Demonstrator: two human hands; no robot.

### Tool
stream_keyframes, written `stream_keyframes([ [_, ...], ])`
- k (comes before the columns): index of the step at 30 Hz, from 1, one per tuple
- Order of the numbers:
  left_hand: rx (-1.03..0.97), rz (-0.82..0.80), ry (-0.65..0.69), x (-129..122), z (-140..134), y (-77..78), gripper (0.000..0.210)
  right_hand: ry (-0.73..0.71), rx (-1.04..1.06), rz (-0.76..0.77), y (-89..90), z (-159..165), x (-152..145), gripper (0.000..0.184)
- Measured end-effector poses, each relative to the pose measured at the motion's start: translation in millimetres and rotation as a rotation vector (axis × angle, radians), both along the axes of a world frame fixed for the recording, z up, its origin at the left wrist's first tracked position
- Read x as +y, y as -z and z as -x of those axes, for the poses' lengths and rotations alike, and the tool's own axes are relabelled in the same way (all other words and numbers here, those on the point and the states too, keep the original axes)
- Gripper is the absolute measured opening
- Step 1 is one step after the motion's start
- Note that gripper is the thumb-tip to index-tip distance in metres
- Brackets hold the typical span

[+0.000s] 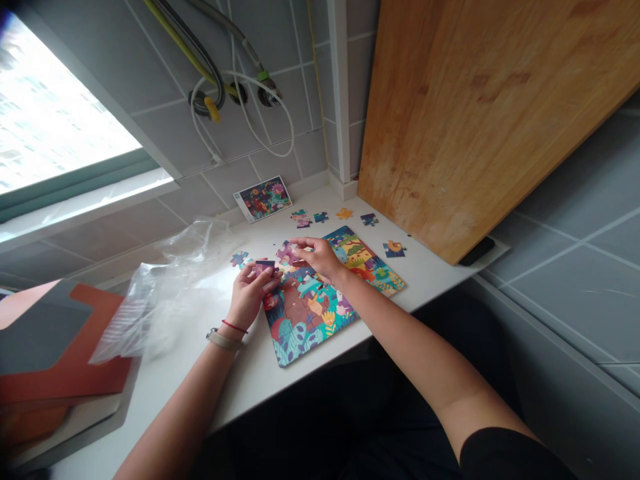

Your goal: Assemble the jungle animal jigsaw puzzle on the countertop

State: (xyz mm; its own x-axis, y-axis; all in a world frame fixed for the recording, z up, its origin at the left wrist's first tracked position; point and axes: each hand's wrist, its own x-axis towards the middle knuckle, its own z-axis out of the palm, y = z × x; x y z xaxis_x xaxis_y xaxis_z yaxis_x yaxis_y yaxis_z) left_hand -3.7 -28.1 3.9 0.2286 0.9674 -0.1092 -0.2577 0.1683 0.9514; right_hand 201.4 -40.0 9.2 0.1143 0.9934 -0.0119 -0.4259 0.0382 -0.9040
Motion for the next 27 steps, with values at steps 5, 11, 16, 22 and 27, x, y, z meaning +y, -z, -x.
stream_keyframes([
  [5,-0.009,-0.005,0.02,0.5,0.5,2.1,0.049,0.017,-0.034,0.007,-0.4,-0.4,-0.8,0.042],
  [11,0.021,-0.05,0.014,-0.3,0.9,1.2,0.06,0.04,-0.058,0.023,0.1,0.5,-0.4,0.04],
  [16,0.125,-0.173,-0.006,-2.2,1.3,1.7,0.053,0.022,-0.122,-0.009,1.6,0.8,0.3,0.038],
  [22,0.215,-0.235,0.007,-5.0,1.2,-0.3,0.041,-0.149,-0.262,-0.085,6.1,4.7,-1.0,0.038],
  [27,0.237,-0.27,0.049,-4.6,3.4,3.1,0.047,-0.184,-0.248,-0.114,9.0,4.1,0.0,0.04],
])
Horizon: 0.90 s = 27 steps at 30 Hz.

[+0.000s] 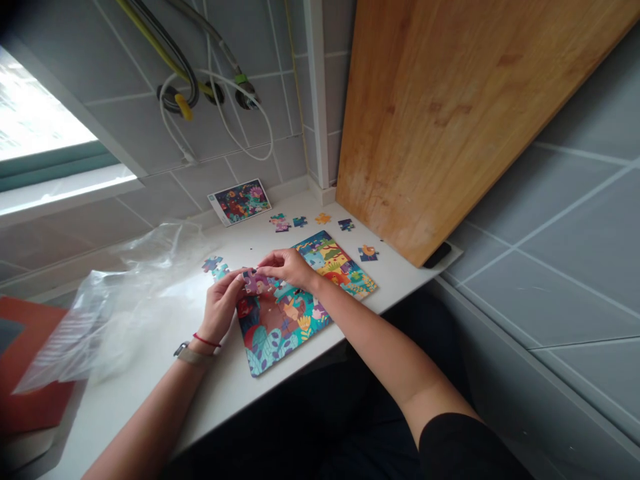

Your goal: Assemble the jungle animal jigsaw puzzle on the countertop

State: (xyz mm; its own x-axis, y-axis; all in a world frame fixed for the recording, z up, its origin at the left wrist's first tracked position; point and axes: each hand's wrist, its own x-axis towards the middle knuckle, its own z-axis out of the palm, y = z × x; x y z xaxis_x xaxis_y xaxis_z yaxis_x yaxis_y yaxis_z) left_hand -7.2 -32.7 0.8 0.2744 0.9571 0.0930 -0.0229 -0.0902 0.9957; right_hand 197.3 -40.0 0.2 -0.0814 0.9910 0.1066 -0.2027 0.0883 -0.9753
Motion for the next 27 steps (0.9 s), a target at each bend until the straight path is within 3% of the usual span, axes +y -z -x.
stream_keyframes([
  [6,0.153,-0.119,-0.043,-1.1,-0.3,-6.2,0.041,-0.006,-0.025,-0.018,0.8,3.0,-1.9,0.041],
  [8,0.18,-0.127,-0.077,-1.0,-0.4,-10.5,0.038,0.057,-0.03,-0.027,-2.4,1.8,-2.6,0.044],
  [10,0.167,-0.106,-0.111,-0.3,0.5,-13.0,0.038,0.224,-0.012,-0.052,-8.0,-5.4,-2.1,0.045],
  [15,0.151,-0.113,-0.122,-0.1,2.4,-12.6,0.04,0.797,0.124,-0.116,-26.8,-50.7,3.6,0.038],
  [17,0.146,-0.109,-0.104,-2.5,1.0,-12.9,0.041,0.917,0.123,-0.122,-35.2,-71.5,5.0,0.036],
  [20,0.11,-0.051,-0.069,-8.1,-2.9,-15.0,0.04,0.897,0.022,-0.2,-48.2,-93.5,1.9,0.034],
  [22,0.103,-0.015,-0.043,-11.6,-5.6,-17.2,0.039,0.792,-0.09,-0.235,-56.2,-99.5,-4.1,0.031],
  [27,0.153,-0.06,0.005,-19.0,-11.5,-21.9,0.039,0.224,-0.51,-0.217,-64.5,-91.8,-24.1,0.022],
])
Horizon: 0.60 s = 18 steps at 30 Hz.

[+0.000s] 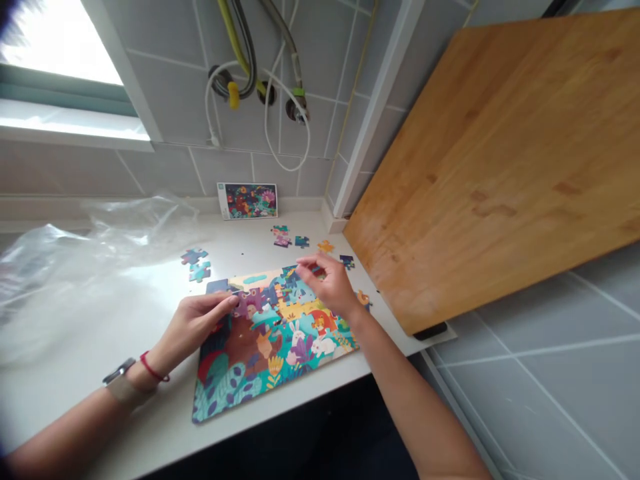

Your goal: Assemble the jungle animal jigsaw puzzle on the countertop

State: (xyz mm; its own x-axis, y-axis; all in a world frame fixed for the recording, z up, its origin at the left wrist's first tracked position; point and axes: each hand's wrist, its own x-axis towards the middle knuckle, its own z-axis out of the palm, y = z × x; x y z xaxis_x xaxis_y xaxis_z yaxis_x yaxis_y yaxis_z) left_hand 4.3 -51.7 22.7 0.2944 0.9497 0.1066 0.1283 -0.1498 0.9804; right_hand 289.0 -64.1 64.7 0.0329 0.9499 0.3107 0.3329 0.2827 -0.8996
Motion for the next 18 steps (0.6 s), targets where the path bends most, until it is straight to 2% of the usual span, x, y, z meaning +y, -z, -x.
stream_keyframes([
  [3,0.008,-0.01,0.027,-4.9,-4.2,-0.1,0.037,-0.299,-0.06,0.2,5.6,10.1,-6.3,0.039],
  [6,0.002,0.01,0.062,-9.2,-8.3,2.9,0.035,-0.437,-0.024,0.3,15.7,17.2,-4.6,0.044],
  [11,0.106,-0.058,0.11,-12.1,-11.5,11.4,0.032,-0.488,0.034,0.355,31.5,16.2,8.7,0.027],
  [15,0.147,-0.118,0.14,-12.1,-13.3,12.8,0.026,-0.447,0.072,0.332,37.0,7.4,14.0,0.021],
  [18,0.171,-0.165,0.136,-11.0,-14.5,10.2,0.012,-0.407,0.097,0.309,37.5,-1.0,14.3,0.018],
])
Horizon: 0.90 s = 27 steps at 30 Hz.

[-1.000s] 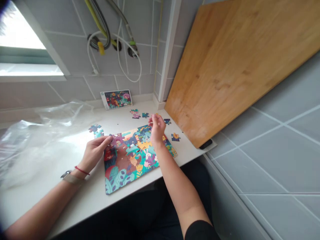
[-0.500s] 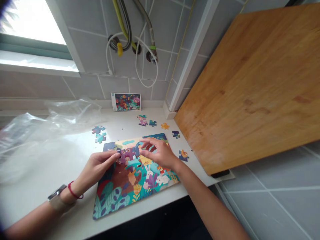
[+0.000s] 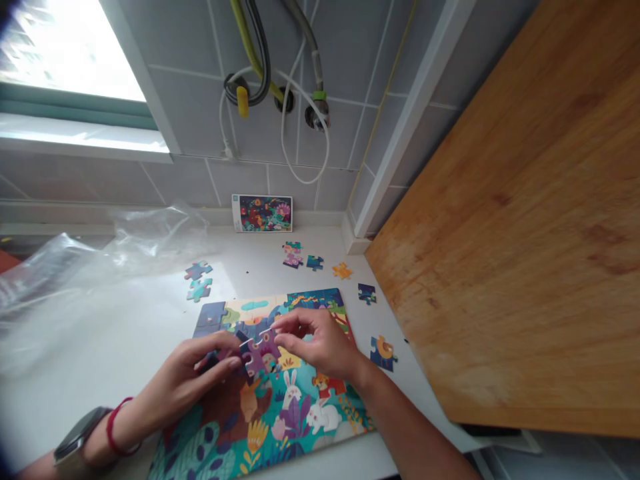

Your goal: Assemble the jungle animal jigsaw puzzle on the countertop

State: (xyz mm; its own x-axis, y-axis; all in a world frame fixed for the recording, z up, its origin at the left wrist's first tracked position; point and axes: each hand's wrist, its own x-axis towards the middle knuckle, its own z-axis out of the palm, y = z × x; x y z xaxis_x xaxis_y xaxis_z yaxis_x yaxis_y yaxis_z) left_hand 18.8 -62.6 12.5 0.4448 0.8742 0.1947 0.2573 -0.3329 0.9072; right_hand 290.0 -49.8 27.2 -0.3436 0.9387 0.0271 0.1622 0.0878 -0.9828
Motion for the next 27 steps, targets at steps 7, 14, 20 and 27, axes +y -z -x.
stream_keyframes([
  [7,0.007,-0.132,-0.065,5.5,-12.7,-3.2,0.028,0.032,0.078,0.103,-0.7,-36.2,13.8,0.037],
  [14,0.096,-0.406,0.079,16.8,-38.5,-2.4,0.024,-0.068,-0.164,0.283,-13.2,-67.3,14.8,0.026],
  [20,0.146,-0.366,0.007,20.7,-27.0,8.4,0.029,-0.088,-0.319,0.378,-7.3,-64.5,15.1,0.023],
  [27,0.06,-0.225,0.066,19.5,-25.3,13.9,0.045,-0.082,-0.428,0.196,-3.8,-63.2,17.6,0.019],
])
